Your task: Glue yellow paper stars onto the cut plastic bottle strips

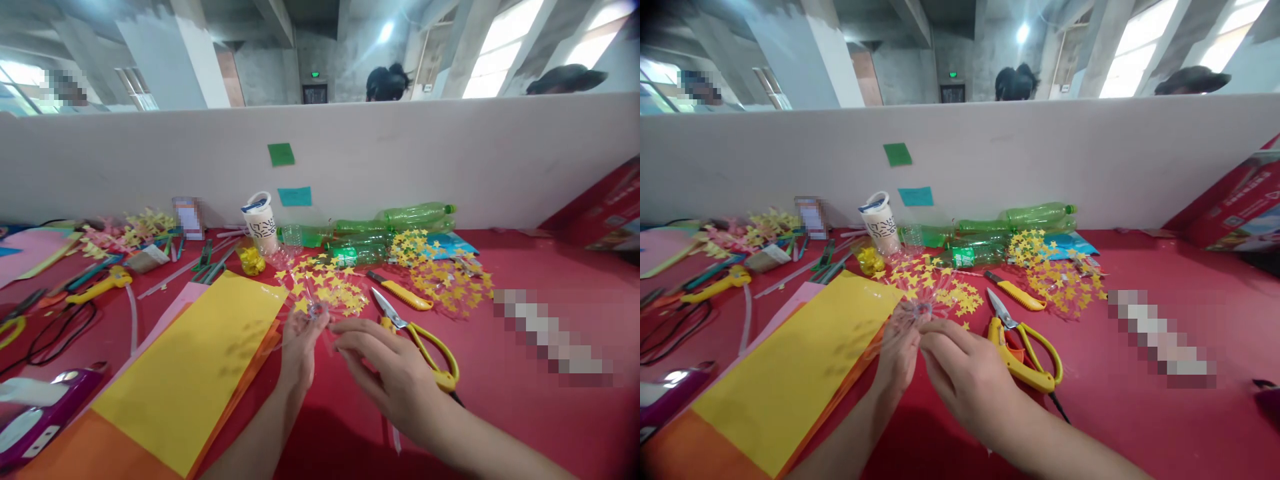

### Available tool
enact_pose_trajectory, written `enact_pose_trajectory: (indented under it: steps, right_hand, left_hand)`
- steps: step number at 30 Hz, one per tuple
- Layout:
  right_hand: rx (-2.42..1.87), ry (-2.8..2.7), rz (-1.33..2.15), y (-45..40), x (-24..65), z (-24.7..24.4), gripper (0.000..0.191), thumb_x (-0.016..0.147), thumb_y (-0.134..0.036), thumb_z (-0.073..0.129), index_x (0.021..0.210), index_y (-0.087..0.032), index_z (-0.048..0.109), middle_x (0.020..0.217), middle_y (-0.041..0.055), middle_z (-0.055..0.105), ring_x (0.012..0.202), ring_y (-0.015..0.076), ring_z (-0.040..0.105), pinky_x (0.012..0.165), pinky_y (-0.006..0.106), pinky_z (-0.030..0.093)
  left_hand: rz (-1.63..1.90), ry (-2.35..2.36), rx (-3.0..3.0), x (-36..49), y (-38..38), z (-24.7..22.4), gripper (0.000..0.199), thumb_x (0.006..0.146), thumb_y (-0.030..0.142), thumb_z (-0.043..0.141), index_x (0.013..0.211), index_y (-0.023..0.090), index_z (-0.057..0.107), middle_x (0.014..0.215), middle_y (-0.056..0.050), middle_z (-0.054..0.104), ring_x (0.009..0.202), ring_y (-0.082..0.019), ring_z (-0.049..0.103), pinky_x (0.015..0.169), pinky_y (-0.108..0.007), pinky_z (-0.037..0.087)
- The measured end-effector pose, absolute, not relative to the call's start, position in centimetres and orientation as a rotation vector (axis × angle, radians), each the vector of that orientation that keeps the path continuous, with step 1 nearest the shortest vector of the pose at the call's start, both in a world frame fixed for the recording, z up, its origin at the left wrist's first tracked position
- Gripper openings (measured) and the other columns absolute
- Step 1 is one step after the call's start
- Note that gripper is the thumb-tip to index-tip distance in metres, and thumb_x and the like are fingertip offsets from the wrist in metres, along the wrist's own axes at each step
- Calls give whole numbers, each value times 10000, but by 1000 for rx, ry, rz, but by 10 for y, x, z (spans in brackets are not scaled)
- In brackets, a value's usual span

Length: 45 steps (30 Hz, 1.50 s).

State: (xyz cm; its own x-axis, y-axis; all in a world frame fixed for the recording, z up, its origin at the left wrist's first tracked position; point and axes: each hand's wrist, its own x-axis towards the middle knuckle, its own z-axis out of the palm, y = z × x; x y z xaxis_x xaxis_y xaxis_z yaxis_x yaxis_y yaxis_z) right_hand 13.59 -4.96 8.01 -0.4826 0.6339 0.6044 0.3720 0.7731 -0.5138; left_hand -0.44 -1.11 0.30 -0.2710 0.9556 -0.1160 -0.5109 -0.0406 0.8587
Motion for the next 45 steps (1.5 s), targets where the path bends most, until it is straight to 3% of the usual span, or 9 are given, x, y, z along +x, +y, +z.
enact_pose_trajectory:
  steps: [7,15,21,26,39,45]
  right_hand:
    - [-880,-2008,439,-48,135,73,142,888,-129,491,991,-200,558,836,15,668,711,107,628,650,204,510]
    - [-825,-2041,353,-46,138,70,246,901,-103,472,1104,-202,569,973,47,680,865,132,651,742,226,528]
    - [-826,-2026,331,-47,139,69,270,906,-108,469,1129,-210,581,971,51,688,860,142,661,748,246,548]
    - [-771,-1983,357,-46,135,73,251,884,-89,508,1091,-192,605,997,54,686,912,129,656,821,238,547]
    - [-736,-2018,325,-47,134,82,204,896,-83,454,979,-182,612,992,86,689,916,151,663,790,266,569]
    - [-710,-2073,309,-48,132,77,192,887,-45,426,925,-156,578,879,86,673,842,154,641,773,279,562]
  left_hand:
    - [1566,1006,597,-4,-10,-5,346,640,217,761,914,223,551,777,11,651,731,-162,648,754,-311,485]
    - [1581,986,597,-4,-10,-1,358,636,206,764,922,219,550,762,20,649,708,-161,644,755,-319,486]
    - [1584,979,595,-5,-11,-5,398,636,220,765,974,237,554,784,17,662,727,-165,656,760,-317,498]
    - [1602,1043,540,-6,-13,4,487,610,221,782,1030,224,534,754,-1,657,697,-173,662,765,-326,505]
    - [1606,982,608,-5,-11,-4,401,606,219,780,926,217,538,737,20,646,700,-144,646,757,-291,475]
    - [1567,994,712,-6,-11,-2,315,665,243,748,898,197,542,737,13,638,682,-142,629,730,-297,477]
